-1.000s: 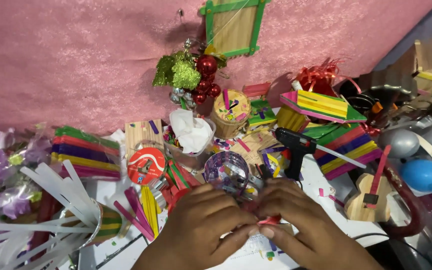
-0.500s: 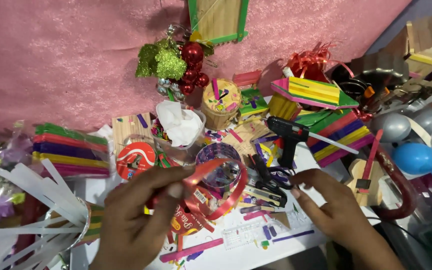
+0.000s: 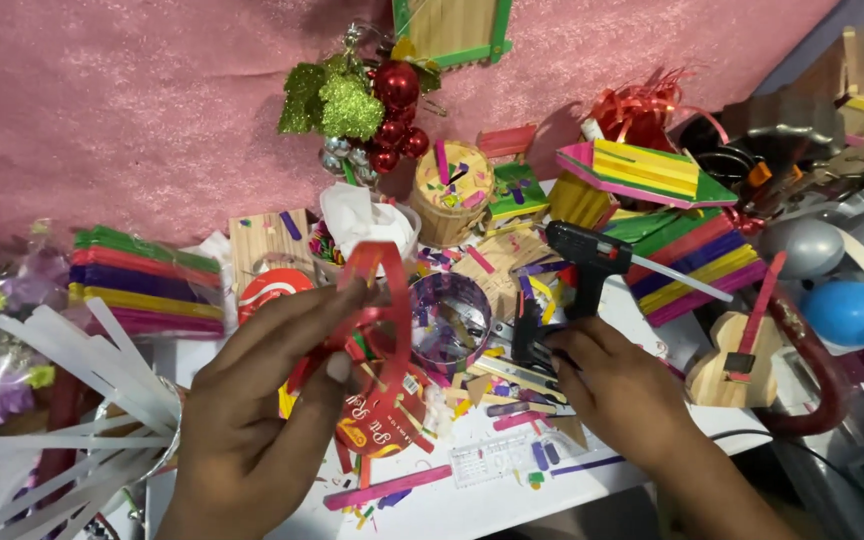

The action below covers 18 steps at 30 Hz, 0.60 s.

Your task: Decorating a cylindrical container by gluing colored sticks and wrapping a red ribbon around it.

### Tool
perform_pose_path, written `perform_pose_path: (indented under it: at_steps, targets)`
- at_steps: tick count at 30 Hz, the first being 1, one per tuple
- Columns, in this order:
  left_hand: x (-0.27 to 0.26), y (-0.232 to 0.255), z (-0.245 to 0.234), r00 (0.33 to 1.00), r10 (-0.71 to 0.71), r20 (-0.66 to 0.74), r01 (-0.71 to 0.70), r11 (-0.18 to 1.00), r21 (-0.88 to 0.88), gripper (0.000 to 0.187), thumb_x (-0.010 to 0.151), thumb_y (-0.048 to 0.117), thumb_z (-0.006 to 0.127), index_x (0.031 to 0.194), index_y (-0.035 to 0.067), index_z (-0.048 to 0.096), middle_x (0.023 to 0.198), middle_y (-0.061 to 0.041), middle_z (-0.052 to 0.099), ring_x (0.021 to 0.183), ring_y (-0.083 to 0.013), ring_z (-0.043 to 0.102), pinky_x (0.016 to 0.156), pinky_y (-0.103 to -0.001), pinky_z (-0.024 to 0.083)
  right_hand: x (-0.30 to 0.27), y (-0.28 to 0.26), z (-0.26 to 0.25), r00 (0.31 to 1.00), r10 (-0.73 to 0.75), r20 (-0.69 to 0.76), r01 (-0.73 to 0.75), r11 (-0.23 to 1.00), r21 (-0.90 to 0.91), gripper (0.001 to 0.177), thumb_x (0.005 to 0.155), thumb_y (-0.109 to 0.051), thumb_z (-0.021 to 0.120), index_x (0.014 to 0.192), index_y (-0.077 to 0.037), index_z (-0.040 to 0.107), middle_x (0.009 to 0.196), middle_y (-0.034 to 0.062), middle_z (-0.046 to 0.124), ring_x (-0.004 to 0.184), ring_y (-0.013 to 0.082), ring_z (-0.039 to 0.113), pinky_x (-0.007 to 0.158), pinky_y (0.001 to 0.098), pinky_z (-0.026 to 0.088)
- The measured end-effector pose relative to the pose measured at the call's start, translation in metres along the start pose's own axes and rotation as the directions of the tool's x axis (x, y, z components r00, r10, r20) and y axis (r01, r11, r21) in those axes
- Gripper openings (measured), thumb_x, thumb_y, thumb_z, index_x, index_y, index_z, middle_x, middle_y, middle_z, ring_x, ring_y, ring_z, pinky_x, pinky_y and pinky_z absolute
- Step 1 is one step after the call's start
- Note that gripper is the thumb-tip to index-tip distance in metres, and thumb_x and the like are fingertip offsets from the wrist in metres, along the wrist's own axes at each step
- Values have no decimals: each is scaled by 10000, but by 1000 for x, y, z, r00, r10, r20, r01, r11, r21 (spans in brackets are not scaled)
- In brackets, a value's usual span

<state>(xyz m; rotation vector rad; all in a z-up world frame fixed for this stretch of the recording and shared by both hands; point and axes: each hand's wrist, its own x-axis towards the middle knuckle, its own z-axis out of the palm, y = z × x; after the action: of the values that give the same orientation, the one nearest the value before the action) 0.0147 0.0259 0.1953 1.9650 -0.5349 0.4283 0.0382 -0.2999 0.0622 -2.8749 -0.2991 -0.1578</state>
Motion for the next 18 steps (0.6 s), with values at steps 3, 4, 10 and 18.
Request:
perform_pose_path:
  at_steps: [3, 4, 10, 18]
  targets:
    - [-3, -2, 4, 994, -102, -26, 99, 989, -106, 423, 961, 48, 555, 1380, 73, 607, 1393, -120, 660, 748, -88, 725, 802, -229, 625, 4, 0, 3, 981, -155, -118, 158, 987, 24, 182, 958, -207, 583, 1050, -155, 731, 1095, 26, 655, 768, 311, 692, 455, 471, 559]
    - [-3, -4, 5, 995, -100, -9, 99, 989, -111, 437, 963, 48, 558, 1398, 61, 598, 1389, -116, 639, 755, -87, 758, 866, -240, 586, 5, 4, 5, 992, -116, -45, 112, 991, -71, 190, 955, -257, 587, 1061, -162, 714, 1051, 25, 654, 791, 319, 687, 461, 492, 552]
    - [-2, -12, 6, 999, -40, 33, 43, 997, -69, 440, 983, 112, 554, 1417, 47, 576, 1289, -95, 719, 1413, -236, 568, 1204, -398, 413, 3, 14, 12, 990, -65, 123, 89, 975, -206, 288, 931, -339, 598, 1180, -223, 685, 1074, -1, 695, 972, 286, 669, 599, 512, 587]
    - [-1, -20, 11, 999, -10, 33, 11, 1000, -23, 408, 987, 147, 565, 1385, 75, 615, 1388, -134, 685, 1370, -252, 617, 1145, -368, 446, 13, 17, -1, 942, -40, 333, 133, 956, -262, 438, 915, -501, 633, 1285, -266, 629, 1169, 0, 692, 1094, 284, 655, 727, 518, 614]
